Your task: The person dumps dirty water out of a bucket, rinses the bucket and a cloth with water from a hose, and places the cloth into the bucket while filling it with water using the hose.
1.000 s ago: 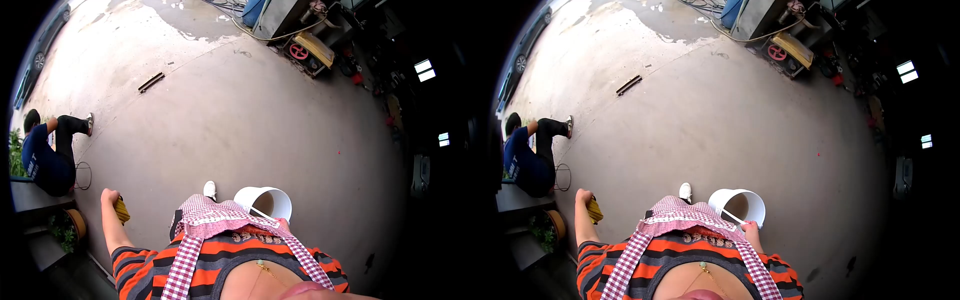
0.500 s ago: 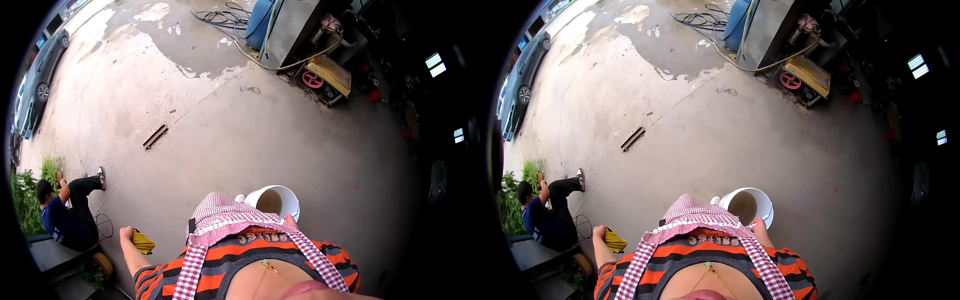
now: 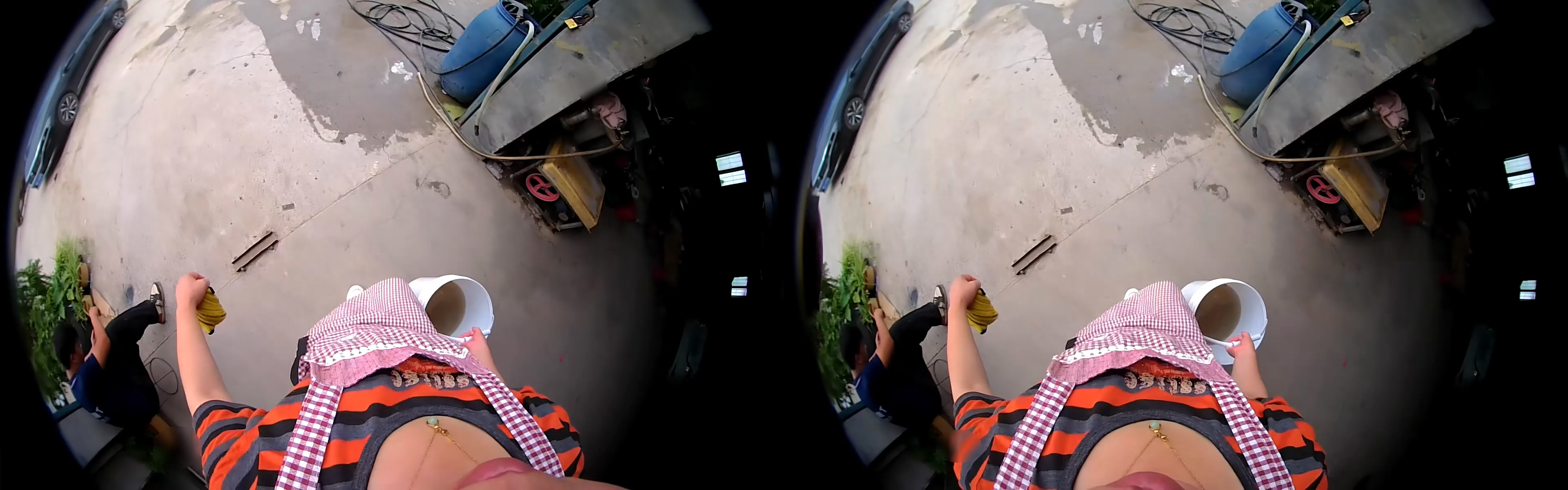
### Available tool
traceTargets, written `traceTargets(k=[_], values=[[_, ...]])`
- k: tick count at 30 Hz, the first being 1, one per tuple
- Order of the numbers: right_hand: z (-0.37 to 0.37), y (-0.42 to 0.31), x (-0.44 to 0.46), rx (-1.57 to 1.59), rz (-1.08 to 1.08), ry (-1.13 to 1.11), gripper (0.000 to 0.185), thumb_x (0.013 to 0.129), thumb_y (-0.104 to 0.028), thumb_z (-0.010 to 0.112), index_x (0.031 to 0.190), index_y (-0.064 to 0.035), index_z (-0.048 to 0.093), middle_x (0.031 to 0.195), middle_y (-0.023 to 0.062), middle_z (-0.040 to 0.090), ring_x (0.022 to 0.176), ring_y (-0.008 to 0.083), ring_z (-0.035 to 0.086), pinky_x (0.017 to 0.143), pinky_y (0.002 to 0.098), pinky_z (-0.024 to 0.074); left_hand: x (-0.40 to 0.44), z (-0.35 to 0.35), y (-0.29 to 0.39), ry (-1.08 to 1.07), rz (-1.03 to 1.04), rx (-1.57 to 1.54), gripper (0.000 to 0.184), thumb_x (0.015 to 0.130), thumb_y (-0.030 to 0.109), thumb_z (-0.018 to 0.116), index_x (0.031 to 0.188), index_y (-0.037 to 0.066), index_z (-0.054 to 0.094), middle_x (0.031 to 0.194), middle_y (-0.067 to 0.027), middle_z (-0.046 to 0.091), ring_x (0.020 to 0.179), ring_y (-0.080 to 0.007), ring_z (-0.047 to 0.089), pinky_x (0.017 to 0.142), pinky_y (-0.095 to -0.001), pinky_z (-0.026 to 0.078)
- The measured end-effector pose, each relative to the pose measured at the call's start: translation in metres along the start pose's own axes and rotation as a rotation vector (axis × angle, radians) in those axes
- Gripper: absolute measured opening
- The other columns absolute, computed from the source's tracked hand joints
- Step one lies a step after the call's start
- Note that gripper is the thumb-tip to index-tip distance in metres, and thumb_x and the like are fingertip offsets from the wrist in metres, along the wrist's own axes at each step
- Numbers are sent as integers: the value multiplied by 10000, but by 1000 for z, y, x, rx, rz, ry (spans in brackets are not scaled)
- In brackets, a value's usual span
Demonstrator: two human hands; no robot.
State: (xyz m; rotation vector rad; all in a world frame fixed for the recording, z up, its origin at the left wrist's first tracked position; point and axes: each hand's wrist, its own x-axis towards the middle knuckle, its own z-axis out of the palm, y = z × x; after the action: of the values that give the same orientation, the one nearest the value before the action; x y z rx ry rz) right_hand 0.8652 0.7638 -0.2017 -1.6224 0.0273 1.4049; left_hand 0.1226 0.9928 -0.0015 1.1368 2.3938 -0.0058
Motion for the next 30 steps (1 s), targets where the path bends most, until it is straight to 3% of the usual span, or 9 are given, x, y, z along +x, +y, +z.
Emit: traceTargets(k=[4,7,8,9,10,19,23,24,30], values=[[116,-74,46,-67,-24,-36,321,710,76,578,990,36,426,820,89,520,673,143,535,616,267,472,98,-36,151,-58,231,35,308,618,209,571,865,42,648,832,-184,631,823,-306,608,740,-361,474],[257,-206,-3,-983,-231,-209,217,759,-13,573,934,24,450,819,118,536,614,163,536,554,279,453,149,-38,219,-12,255,24,352,617,214,575,919,43,636,876,-181,629,860,-311,599,767,-362,469],[240,-184,64,-811,-182,-217,190,789,-89,556,906,18,452,791,119,532,602,178,527,565,305,455,161,-45,239,-18,217,25,371,615,216,577,939,45,632,896,-181,627,876,-311,596,777,-360,467],[224,-163,132,-638,-136,-218,205,819,-165,539,878,12,453,763,121,528,591,193,517,576,332,457,171,-53,247,-41,182,62,390,613,218,579,960,46,627,915,-181,626,892,-310,593,788,-358,464],[257,-184,143,-258,400,-122,285,854,-281,484,847,3,459,691,113,503,604,221,501,579,379,443,184,-50,241,-118,141,65,402,608,221,583,969,48,627,935,-178,623,912,-303,589,799,-353,462],[472,-274,284,-846,243,14,218,789,-202,568,868,-12,496,571,49,443,420,141,404,379,302,342,287,-31,217,-548,-322,307,634,602,261,622,1178,23,510,1149,-189,541,1069,-298,526,900,-348,421],[529,-268,348,-1488,-174,-30,359,752,-275,596,972,2,538,784,167,607,713,294,596,645,386,468,379,27,232,-677,-114,486,683,603,262,625,1220,15,467,1199,-192,505,1113,-290,494,913,-337,415],[579,-318,337,-1427,71,-89,333,733,-268,603,972,-39,568,896,183,610,885,331,579,776,392,455,383,-4,317,-702,-90,459,701,592,249,617,1234,24,451,1203,-191,502,1097,-297,502,904,-351,420],[667,-349,415,-1705,52,-296,251,759,-249,581,934,-71,562,927,142,603,883,301,577,769,402,461,469,41,532,-628,492,336,704,592,207,606,1264,123,414,1223,-154,481,1091,-293,490,918,-355,409]])
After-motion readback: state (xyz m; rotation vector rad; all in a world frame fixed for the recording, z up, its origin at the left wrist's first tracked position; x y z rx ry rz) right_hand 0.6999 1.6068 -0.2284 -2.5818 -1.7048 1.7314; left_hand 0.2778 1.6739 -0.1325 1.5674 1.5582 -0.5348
